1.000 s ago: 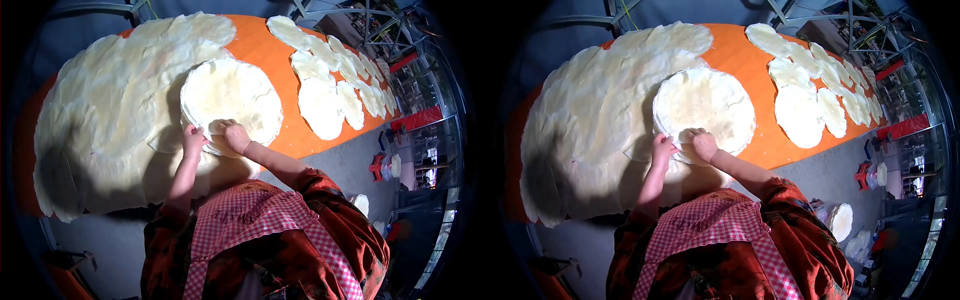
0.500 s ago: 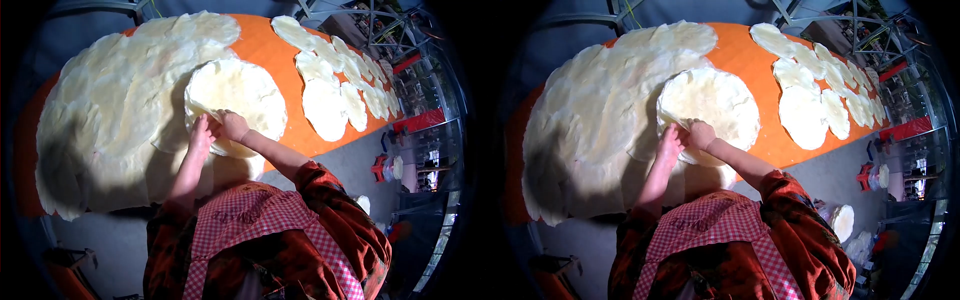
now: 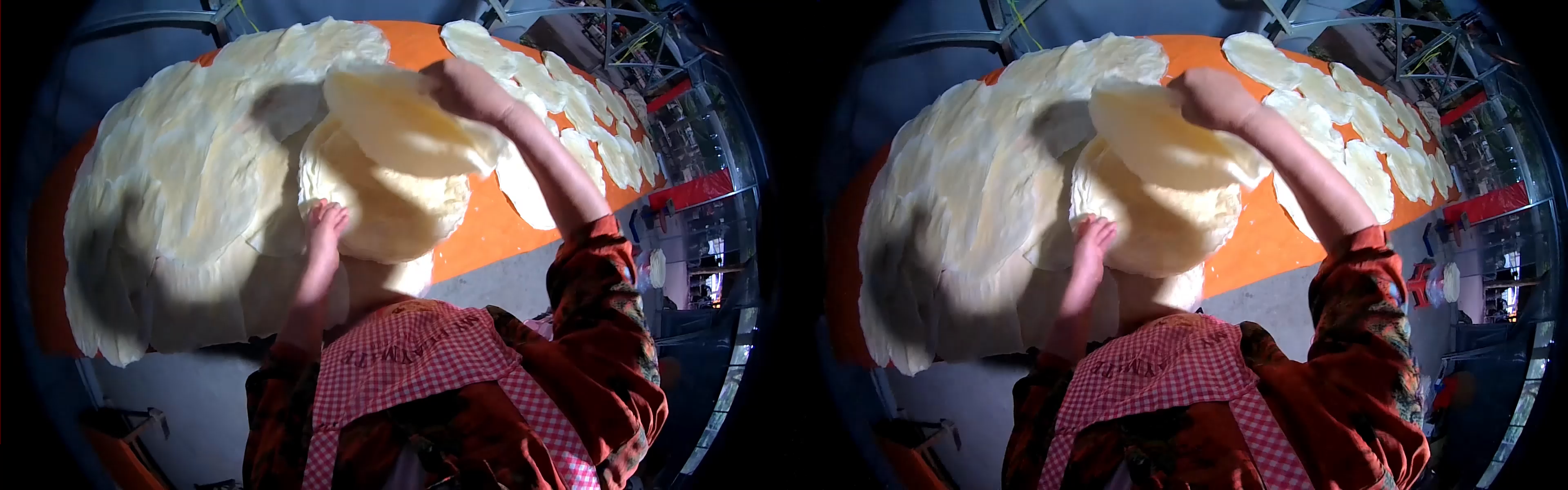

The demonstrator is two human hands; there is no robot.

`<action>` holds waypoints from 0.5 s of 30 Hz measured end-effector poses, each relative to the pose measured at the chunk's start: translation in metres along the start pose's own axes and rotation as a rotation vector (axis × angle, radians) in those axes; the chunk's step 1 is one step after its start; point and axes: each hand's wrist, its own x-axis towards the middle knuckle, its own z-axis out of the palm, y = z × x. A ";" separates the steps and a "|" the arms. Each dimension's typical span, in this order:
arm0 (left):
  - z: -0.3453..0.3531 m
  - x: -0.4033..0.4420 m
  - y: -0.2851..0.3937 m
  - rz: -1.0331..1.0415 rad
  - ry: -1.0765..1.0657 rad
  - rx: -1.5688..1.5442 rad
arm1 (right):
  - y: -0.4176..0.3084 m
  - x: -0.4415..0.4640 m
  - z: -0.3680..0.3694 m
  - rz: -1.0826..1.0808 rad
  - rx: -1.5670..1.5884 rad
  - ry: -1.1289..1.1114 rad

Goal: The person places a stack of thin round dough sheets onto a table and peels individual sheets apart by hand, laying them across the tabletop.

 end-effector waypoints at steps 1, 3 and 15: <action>-0.006 0.011 -0.003 -0.222 -0.085 -0.167 | -0.011 -0.011 0.001 -0.010 0.070 0.010; 0.007 0.011 -0.003 -0.431 -0.171 -0.383 | -0.015 -0.024 0.003 0.020 0.254 -0.074; 0.022 -0.002 -0.022 -0.073 0.103 0.359 | 0.154 0.020 0.085 -0.387 0.355 -0.247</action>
